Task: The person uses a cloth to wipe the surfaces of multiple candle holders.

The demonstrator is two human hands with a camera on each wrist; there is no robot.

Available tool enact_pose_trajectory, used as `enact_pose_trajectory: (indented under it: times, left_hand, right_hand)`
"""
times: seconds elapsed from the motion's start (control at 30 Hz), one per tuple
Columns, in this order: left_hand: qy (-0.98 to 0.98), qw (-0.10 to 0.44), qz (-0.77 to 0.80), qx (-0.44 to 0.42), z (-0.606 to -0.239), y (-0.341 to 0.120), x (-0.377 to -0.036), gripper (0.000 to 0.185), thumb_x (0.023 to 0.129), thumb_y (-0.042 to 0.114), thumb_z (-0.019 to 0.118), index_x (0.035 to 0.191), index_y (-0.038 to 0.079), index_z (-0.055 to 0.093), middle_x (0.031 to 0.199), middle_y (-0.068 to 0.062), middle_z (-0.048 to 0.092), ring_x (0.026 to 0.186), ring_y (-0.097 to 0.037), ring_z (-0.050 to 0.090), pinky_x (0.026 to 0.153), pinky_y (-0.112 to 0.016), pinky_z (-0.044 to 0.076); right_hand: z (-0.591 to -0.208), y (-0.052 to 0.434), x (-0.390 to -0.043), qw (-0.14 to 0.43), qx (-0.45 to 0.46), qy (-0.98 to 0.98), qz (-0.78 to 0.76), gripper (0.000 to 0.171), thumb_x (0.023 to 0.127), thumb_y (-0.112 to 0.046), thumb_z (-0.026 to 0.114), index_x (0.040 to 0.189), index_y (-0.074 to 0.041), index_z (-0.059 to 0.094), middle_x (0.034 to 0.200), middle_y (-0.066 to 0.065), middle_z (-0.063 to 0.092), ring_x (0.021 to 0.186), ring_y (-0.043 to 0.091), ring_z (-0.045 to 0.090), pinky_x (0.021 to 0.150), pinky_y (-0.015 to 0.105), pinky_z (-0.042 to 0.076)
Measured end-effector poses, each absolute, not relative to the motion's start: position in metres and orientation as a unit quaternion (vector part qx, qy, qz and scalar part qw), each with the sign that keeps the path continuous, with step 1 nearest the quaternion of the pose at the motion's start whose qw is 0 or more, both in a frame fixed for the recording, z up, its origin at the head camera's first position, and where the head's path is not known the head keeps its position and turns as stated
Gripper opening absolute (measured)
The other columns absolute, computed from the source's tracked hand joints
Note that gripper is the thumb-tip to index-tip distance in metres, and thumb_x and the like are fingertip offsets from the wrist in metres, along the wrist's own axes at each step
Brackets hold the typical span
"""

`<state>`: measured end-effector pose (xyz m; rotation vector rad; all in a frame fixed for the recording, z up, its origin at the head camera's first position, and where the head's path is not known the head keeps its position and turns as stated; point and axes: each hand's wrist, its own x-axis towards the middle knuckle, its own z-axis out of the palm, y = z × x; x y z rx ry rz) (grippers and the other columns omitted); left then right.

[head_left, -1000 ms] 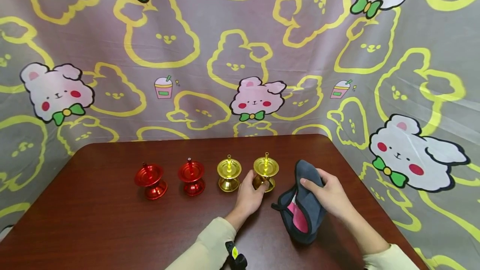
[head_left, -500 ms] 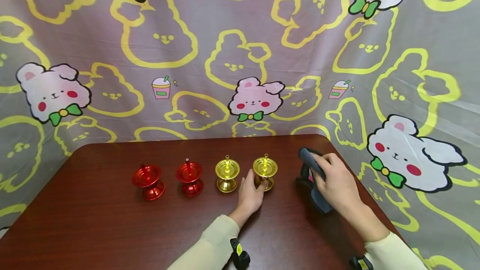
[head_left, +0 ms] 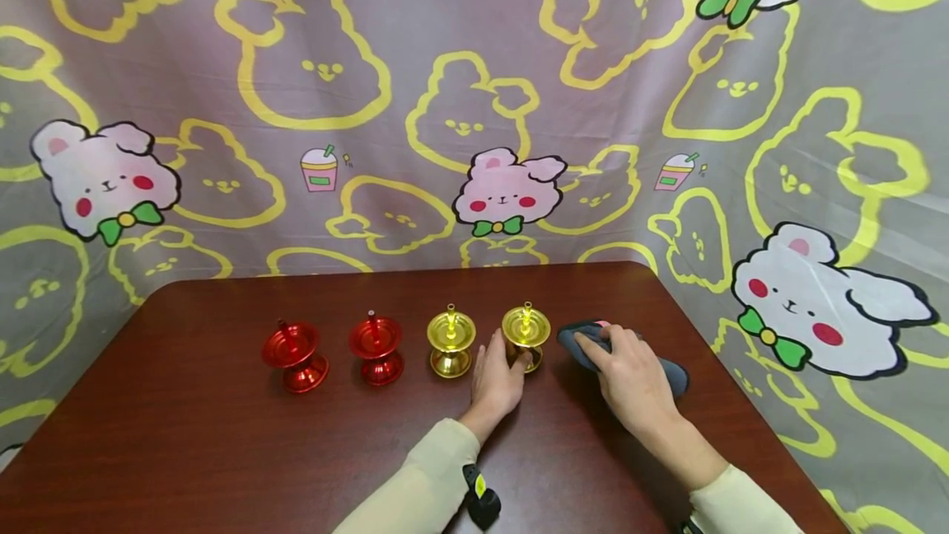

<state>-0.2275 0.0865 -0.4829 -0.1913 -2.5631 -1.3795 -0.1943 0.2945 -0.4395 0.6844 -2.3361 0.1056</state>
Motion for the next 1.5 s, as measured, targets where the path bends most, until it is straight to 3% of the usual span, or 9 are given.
enact_pose_trajectory:
  times: [0.33,0.5,0.7,0.97,1.23,1.37,1.5]
  left_hand:
    - [-0.884,0.112,-0.449,-0.07,-0.481,0.087,-0.226,0.057,0.096,0.017,0.067,0.143,-0.006,0.045,0.146,-0.025,0.048,0.139,-0.038,0.041,0.118,-0.046,0.022]
    - [-0.887,0.113,-0.443,-0.071,-0.482,0.089,-0.225,0.055,0.096,0.017,0.067,0.142,-0.005,0.046,0.145,-0.025,0.049,0.139,-0.037,0.041,0.118,-0.046,0.021]
    - [-0.893,0.114,-0.429,-0.075,-0.484,0.09,-0.223,0.052,0.096,0.018,0.067,0.14,-0.003,0.048,0.144,-0.023,0.051,0.14,-0.037,0.041,0.118,-0.047,0.022]
    - [-0.895,0.129,-0.418,-0.087,-0.481,0.091,-0.222,0.045,0.095,0.015,0.069,0.133,-0.002,0.052,0.136,-0.021,0.058,0.138,-0.038,0.043,0.117,-0.049,0.024]
    - [-0.9,0.118,-0.413,-0.076,-0.482,0.085,-0.228,0.049,0.095,0.016,0.068,0.137,-0.003,0.05,0.139,-0.021,0.055,0.139,-0.038,0.041,0.117,-0.05,0.023]
    - [-0.901,0.082,-0.419,-0.073,-0.485,0.081,-0.228,0.06,0.097,0.02,0.067,0.144,-0.009,0.043,0.146,-0.026,0.047,0.143,-0.038,0.034,0.118,-0.049,0.021]
    - [-0.887,0.041,-0.451,-0.09,-0.484,0.072,-0.217,0.068,0.097,0.02,0.066,0.148,-0.011,0.035,0.153,-0.03,0.036,0.146,-0.041,0.025,0.118,-0.052,0.018]
  right_hand:
    - [-0.454,0.28,-0.189,0.307,0.233,-0.922,0.03,0.05,0.073,0.0,0.083,0.12,-0.012,0.072,0.103,0.018,0.058,0.088,0.036,0.058,0.063,0.047,0.049]
    - [-0.458,0.273,-0.185,0.248,0.207,-0.946,0.04,0.049,0.079,-0.011,0.085,0.126,-0.011,0.07,0.108,0.018,0.059,0.096,0.036,0.06,0.072,0.051,0.051]
    - [-0.461,0.266,-0.177,0.18,0.182,-0.965,0.051,0.045,0.091,-0.027,0.075,0.13,-0.006,0.065,0.121,0.021,0.061,0.111,0.038,0.059,0.089,0.06,0.048]
    - [-0.464,0.261,-0.17,0.057,0.158,-0.985,0.04,0.067,0.102,-0.046,0.055,0.148,0.001,0.045,0.151,0.03,0.038,0.141,0.045,0.034,0.106,0.071,0.026]
    - [-0.455,0.257,-0.178,-0.006,0.16,-0.983,0.09,0.074,0.103,-0.051,0.048,0.151,0.003,0.038,0.157,0.032,0.027,0.146,0.047,0.022,0.109,0.072,0.015]
    - [-0.45,0.26,-0.181,-0.013,0.156,-0.98,0.122,0.074,0.102,-0.052,0.049,0.15,0.004,0.04,0.157,0.031,0.028,0.146,0.045,0.023,0.11,0.072,0.014]
    - [-0.447,0.266,-0.179,0.02,0.161,-0.979,0.127,0.071,0.102,-0.051,0.051,0.146,0.004,0.046,0.155,0.028,0.034,0.144,0.043,0.029,0.109,0.071,0.02]
